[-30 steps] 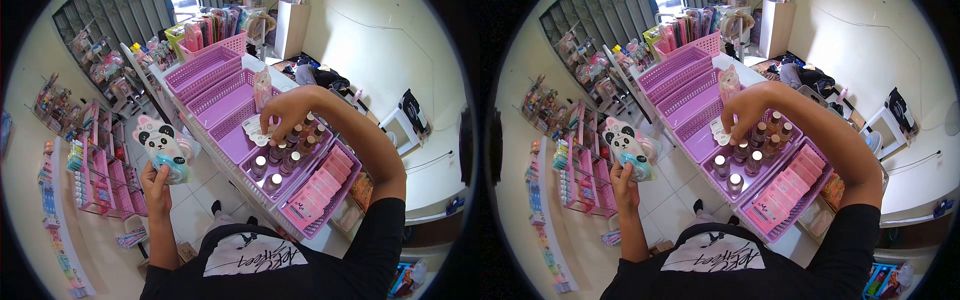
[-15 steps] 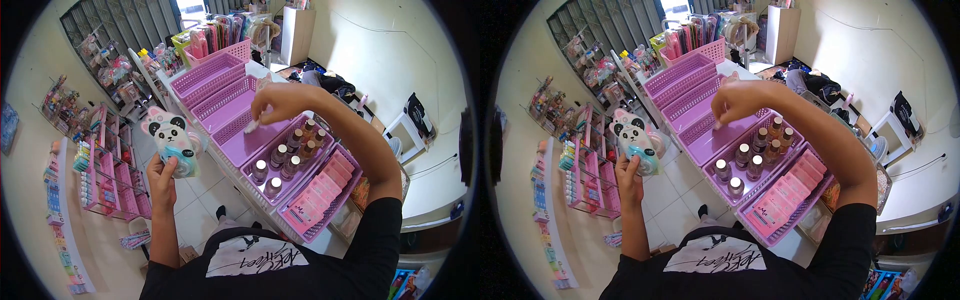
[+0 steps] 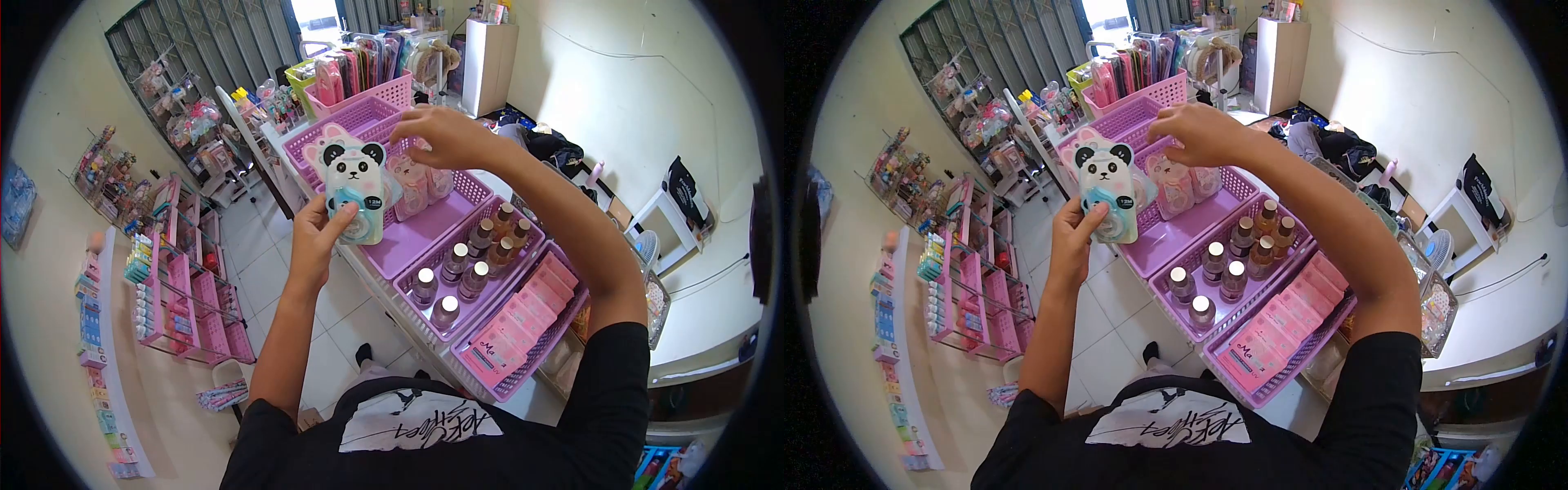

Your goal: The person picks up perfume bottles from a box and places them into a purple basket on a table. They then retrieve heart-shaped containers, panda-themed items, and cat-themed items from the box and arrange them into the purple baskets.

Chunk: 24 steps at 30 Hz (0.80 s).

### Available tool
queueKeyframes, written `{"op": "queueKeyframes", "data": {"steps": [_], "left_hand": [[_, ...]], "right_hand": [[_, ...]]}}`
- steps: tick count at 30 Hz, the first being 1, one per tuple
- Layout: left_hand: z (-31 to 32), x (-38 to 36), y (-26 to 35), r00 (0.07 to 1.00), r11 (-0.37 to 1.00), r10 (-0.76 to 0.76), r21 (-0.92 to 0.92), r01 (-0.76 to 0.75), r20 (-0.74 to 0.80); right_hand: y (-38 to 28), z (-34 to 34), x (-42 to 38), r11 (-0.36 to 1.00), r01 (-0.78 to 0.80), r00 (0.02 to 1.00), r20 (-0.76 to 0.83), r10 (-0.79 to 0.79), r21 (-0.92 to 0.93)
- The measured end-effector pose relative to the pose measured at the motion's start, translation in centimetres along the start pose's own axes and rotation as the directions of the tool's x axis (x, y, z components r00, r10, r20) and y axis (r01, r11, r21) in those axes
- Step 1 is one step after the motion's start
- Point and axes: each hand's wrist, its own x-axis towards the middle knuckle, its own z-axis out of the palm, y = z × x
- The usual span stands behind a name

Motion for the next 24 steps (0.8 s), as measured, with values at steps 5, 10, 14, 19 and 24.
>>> {"op": "queueKeyframes", "data": {"steps": [5,10,14,19,24], "left_hand": [[1.1,0.3,0.2,0.995,0.999,-0.036,0.026,0.034,0.089],[1.1,0.3,0.6,0.969,0.993,-0.096,0.090,0.077,0.227],[-1.1,-0.8,0.1,0.995,0.997,0.038,0.061,-0.044,0.093],[-1.8,-0.9,1.1,0.993,0.998,0.061,0.026,-0.059,-0.102],[-1.0,0.2,-0.3,0.995,0.950,0.084,0.306,-0.063,-0.057]], "right_hand": [[-1.5,-3.1,2.1,0.767,-0.280,0.956,0.091,0.281,0.577],[-2.2,-2.9,3.7,0.663,-0.325,0.927,0.364,0.084,0.674],[-1.0,-2.3,3.7,0.735,-0.283,0.919,0.394,0.024,0.616],[-1.9,0.0,3.0,0.880,-0.130,0.939,0.342,-0.038,0.457],[-3.2,0.6,2.5,0.951,-0.090,0.974,0.226,0.022,0.295]]}}
